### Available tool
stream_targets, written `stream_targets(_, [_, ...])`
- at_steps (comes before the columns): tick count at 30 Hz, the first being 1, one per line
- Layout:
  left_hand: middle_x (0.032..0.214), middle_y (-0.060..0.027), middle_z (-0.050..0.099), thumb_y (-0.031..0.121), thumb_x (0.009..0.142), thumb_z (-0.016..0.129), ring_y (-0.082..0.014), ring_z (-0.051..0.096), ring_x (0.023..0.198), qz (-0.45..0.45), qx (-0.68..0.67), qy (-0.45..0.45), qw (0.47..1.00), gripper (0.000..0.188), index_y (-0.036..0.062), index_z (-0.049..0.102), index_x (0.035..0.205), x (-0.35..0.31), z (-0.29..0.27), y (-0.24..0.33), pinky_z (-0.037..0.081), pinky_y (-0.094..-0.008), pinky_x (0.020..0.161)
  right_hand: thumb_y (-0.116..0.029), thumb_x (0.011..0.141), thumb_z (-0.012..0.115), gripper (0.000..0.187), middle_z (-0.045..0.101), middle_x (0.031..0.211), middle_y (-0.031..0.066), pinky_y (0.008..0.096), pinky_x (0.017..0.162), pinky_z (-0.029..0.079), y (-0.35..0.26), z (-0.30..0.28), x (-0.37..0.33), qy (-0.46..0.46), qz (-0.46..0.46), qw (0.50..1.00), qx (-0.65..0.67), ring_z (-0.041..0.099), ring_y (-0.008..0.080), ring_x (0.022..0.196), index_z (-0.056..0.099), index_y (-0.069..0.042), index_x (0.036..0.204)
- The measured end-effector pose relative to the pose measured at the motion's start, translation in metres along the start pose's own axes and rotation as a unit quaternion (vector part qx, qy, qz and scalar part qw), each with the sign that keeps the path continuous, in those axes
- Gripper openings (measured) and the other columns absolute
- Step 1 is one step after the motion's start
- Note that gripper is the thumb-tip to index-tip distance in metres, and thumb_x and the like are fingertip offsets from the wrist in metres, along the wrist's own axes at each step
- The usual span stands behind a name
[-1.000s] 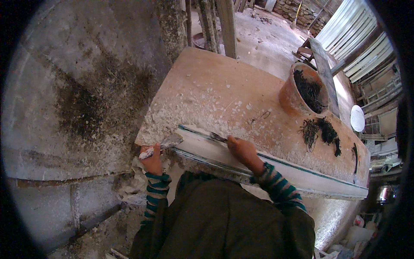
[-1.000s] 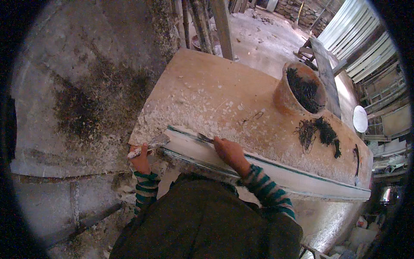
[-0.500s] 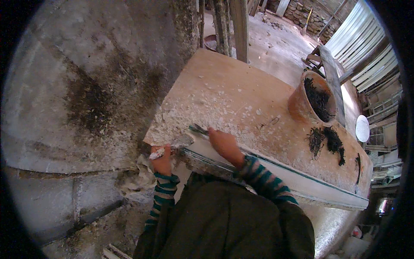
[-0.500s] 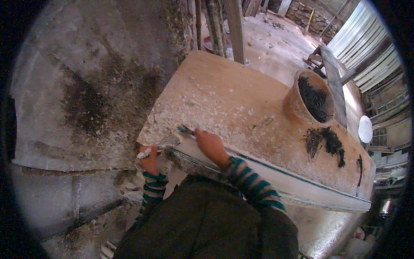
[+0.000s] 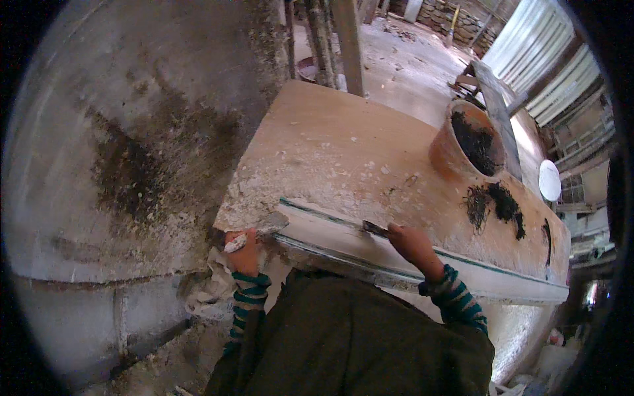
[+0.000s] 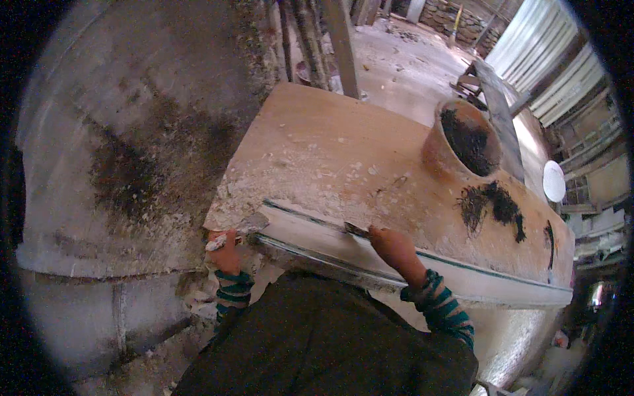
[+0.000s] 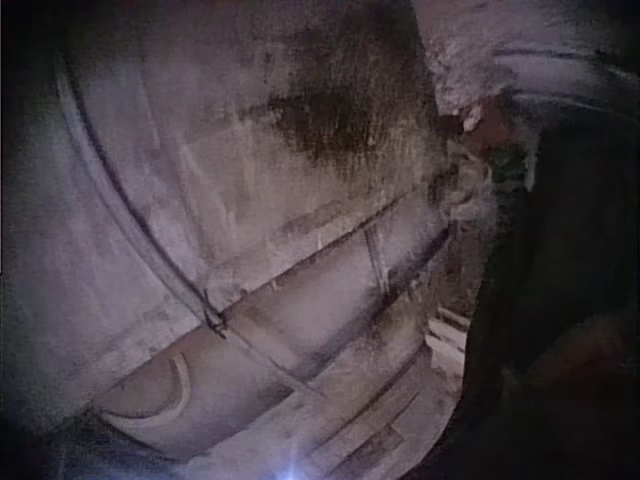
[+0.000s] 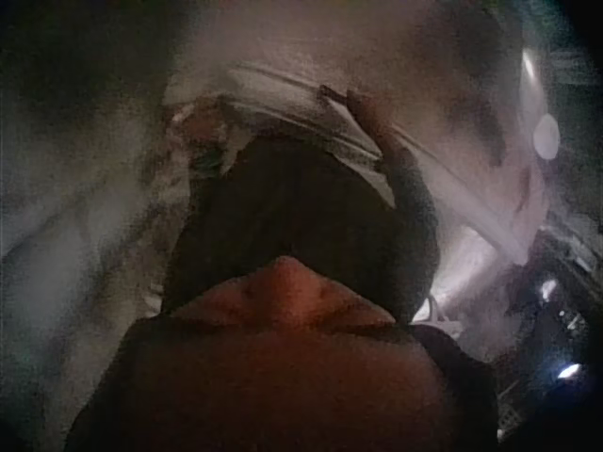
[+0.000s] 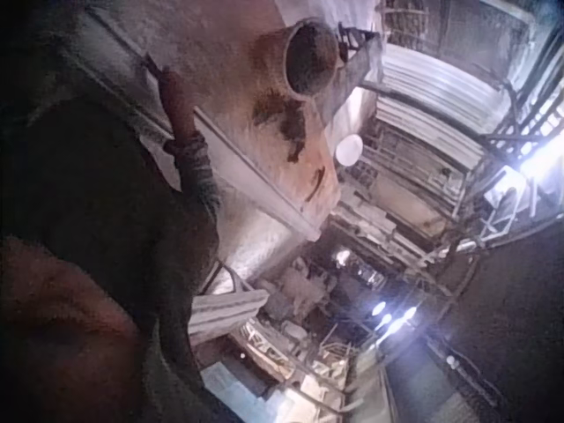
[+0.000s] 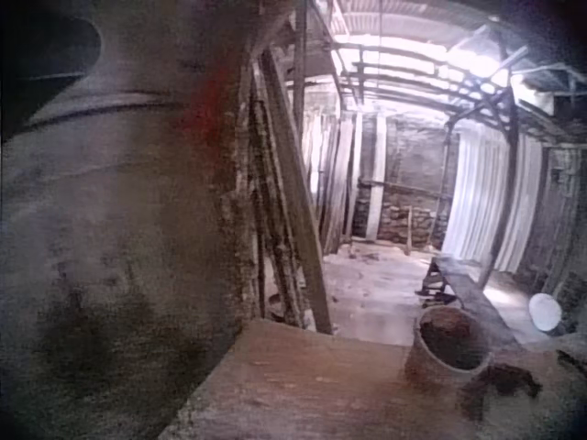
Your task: The person uses a metal scraper to remove hardened residue from the edge of a large wooden boat hull. They repeatedly scrape along the seam and wipe the tool with a cloth, working along the length of the hull in a workshop environment.
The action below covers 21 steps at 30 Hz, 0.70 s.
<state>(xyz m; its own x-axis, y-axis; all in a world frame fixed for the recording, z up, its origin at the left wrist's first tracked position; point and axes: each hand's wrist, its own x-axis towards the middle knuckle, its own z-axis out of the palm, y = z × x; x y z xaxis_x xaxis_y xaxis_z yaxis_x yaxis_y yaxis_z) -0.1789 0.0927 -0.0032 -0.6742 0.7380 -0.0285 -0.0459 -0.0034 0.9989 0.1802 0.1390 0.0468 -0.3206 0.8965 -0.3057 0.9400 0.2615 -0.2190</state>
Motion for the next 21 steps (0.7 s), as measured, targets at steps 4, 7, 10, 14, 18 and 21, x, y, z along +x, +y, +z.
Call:
stream_targets(4, [0.073, -0.0064, 0.056, 0.009, 0.077, 0.067, -0.0136, 0.056, 0.062, 0.12, 0.136, -0.052, 0.982, 0.019, 0.0035, 0.049, 0.079, 0.004, 0.005, -0.001, 0.05, -0.0257, 0.056, -0.025, 0.085, 0.047, 0.018, 0.06, 0.074, 0.0151, 0.047, 0.054, 0.045, 0.028, -0.014, -0.043, 0.029, 0.064, 0.997, -0.021, 0.058, 0.0358, 0.066, 0.053, -0.009, 0.082])
stream_targets(7, [0.071, -0.0064, 0.056, 0.006, 0.076, 0.068, -0.0144, 0.057, 0.062, 0.195, 0.074, -0.132, 0.969, 0.019, 0.0032, 0.049, 0.08, -0.002, 0.034, -0.007, 0.05, -0.0247, 0.055, -0.028, 0.084, 0.052, 0.019, 0.059, 0.072, 0.0132, 0.0444, 0.054, 0.043, 0.038, -0.005, -0.066, 0.128, 0.148, 0.978, 0.076, 0.058, 0.0348, 0.065, 0.052, -0.009, 0.082])
stream_targets(10, [0.072, -0.0065, 0.058, 0.006, 0.074, 0.071, -0.0135, 0.058, 0.061, -0.083, -0.119, -0.259, 0.955, 0.022, 0.004, 0.05, 0.082, -0.039, 0.097, 0.01, 0.05, -0.0239, 0.053, -0.029, 0.085, 0.053, 0.02, 0.059, 0.07, 0.0126, 0.0431, 0.055, 0.043, 0.043, 0.017, -0.082, 0.199, 0.251, 0.937, 0.137, 0.058, 0.0342, 0.065, 0.051, -0.009, 0.082])
stream_targets(14, [0.068, -0.005, 0.059, 0.013, 0.076, 0.07, -0.0114, 0.058, 0.061, -0.093, -0.051, -0.472, 0.875, 0.022, 0.0042, 0.05, 0.08, -0.101, 0.172, -0.017, 0.051, -0.0254, 0.055, -0.029, 0.086, 0.053, 0.02, 0.06, 0.072, 0.0142, 0.0425, 0.056, 0.043, 0.041, 0.041, -0.097, 0.262, 0.271, 0.887, 0.268, 0.058, 0.0351, 0.067, 0.053, -0.009, 0.085])
stream_targets(18, [0.065, -0.0035, 0.058, 0.02, 0.072, 0.075, -0.0106, 0.054, 0.055, -0.024, 0.057, -0.487, 0.871, 0.027, 0.0059, 0.051, 0.074, -0.137, 0.196, -0.038, 0.044, -0.0239, 0.049, -0.028, 0.085, 0.054, 0.019, 0.06, 0.075, 0.0172, 0.0422, 0.056, 0.042, 0.058, 0.055, -0.11, 0.289, 0.288, 0.865, 0.292, 0.057, 0.0392, 0.071, 0.054, -0.008, 0.085])
stream_targets(21, [0.064, -0.0033, 0.058, 0.026, 0.071, 0.075, -0.0116, 0.053, 0.056, -0.138, -0.05, -0.381, 0.913, 0.03, 0.0053, 0.053, 0.075, -0.109, 0.179, -0.048, 0.044, -0.026, 0.05, -0.028, 0.085, 0.054, 0.02, 0.06, 0.074, 0.0172, 0.0429, 0.056, 0.042, 0.088, 0.059, -0.119, 0.277, 0.31, 0.863, 0.286, 0.056, 0.0389, 0.069, 0.054, -0.008, 0.084])
